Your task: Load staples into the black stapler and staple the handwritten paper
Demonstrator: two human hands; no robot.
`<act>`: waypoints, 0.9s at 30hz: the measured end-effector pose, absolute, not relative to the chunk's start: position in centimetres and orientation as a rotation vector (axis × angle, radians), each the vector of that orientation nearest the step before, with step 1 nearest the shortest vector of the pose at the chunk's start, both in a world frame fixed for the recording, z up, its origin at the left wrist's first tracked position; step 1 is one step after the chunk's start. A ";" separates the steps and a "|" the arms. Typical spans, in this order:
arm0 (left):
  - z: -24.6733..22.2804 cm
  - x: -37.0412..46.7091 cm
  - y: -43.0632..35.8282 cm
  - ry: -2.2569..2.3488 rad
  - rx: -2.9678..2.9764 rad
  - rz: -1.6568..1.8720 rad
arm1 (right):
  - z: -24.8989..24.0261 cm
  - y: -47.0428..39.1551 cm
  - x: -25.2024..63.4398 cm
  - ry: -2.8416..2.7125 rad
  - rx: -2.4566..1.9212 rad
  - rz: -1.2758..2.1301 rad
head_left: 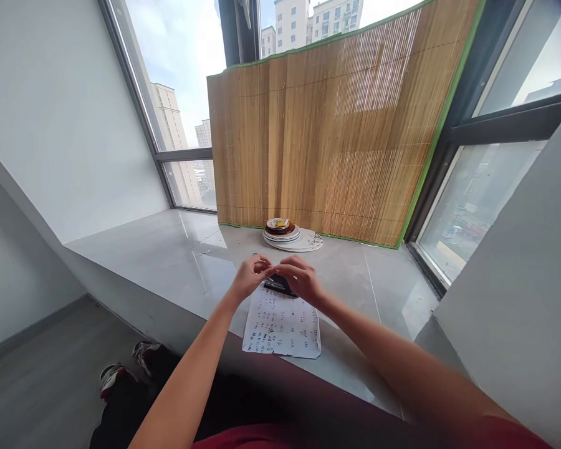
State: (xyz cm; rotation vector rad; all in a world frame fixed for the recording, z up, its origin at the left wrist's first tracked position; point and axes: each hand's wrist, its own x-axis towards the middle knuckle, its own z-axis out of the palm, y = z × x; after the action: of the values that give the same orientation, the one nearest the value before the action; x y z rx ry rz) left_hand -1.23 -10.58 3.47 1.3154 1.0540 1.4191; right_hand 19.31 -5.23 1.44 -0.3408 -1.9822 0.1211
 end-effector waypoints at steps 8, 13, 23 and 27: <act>-0.1 -9.4 -4.8 1.787 1.690 1.388 | -1.0 4.0 27.0 -1.917 -0.919 0.218; -1.7 -10.0 -1.9 1.825 1.650 1.340 | -3.4 5.5 27.5 -2.031 -0.993 0.294; -1.9 -9.0 -1.7 1.797 1.691 1.193 | -3.7 5.8 27.4 -1.989 -1.102 0.467; -1.5 -9.0 -2.3 1.778 1.724 1.179 | -3.7 5.8 27.4 -1.974 -1.099 0.547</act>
State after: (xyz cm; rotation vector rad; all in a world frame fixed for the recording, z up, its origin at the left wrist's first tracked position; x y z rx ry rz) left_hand -8.98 -2.25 -1.53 1.7237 1.7778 1.1788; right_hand 27.35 5.77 -3.70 -1.0988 -1.9738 0.5471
